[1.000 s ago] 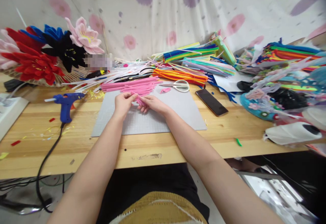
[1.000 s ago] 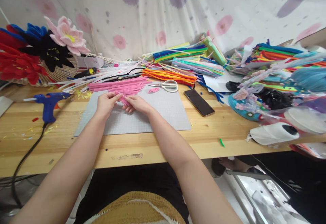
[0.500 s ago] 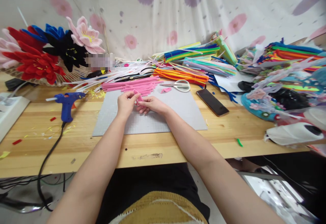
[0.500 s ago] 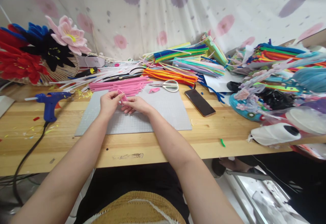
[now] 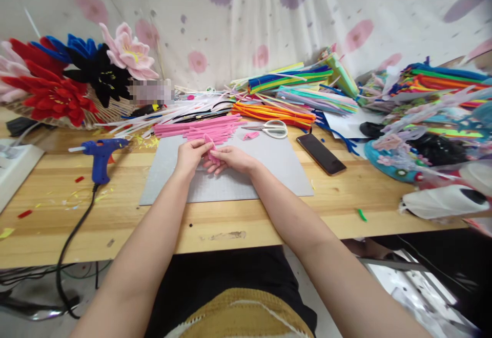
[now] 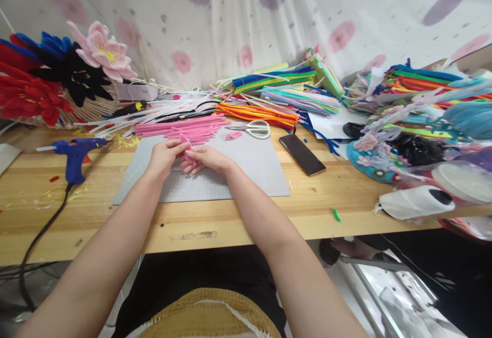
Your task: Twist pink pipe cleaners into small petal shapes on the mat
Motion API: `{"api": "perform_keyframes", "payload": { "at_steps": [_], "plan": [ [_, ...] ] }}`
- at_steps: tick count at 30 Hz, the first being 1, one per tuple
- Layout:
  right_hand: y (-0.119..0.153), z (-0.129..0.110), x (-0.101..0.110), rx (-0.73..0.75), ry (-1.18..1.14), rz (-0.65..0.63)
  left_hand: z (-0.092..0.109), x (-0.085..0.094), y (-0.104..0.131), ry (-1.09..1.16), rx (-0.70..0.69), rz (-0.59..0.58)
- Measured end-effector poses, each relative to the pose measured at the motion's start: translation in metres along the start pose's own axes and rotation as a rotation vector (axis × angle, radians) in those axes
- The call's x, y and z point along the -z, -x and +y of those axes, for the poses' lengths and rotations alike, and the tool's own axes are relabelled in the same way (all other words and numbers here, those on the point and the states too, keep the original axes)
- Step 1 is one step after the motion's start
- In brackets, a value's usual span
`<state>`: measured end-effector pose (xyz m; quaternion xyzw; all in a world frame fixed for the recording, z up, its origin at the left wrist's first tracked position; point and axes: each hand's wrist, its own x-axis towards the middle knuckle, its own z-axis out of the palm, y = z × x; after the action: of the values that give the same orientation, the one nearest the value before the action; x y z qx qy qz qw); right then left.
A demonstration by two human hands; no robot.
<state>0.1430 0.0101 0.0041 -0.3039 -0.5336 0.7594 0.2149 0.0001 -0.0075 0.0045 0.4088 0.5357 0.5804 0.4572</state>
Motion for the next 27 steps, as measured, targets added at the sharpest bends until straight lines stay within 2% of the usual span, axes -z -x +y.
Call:
{"api": "perform_keyframes", "payload": {
  "at_steps": [4, 7, 15, 22, 27],
  "plan": [
    [0.001, -0.002, 0.003, 0.005, -0.089, -0.07, -0.001, -0.006, 0.001, 0.105, 0.014, 0.097],
    [-0.001, 0.0, 0.005, 0.001, -0.103, -0.063, -0.002, -0.011, 0.003, 0.18, 0.054, 0.104],
    [-0.003, 0.002, 0.0, -0.054, -0.116, -0.053, -0.002, -0.013, 0.007, 0.208, 0.177, 0.047],
    [-0.001, 0.0, 0.001, -0.067, -0.089, -0.063, 0.003, -0.014, 0.011, 0.174, 0.233, -0.089],
    [-0.003, 0.001, 0.001, -0.045, 0.066, -0.058, 0.001, -0.01, 0.006, 0.193, 0.247, -0.044]
  ]
}}
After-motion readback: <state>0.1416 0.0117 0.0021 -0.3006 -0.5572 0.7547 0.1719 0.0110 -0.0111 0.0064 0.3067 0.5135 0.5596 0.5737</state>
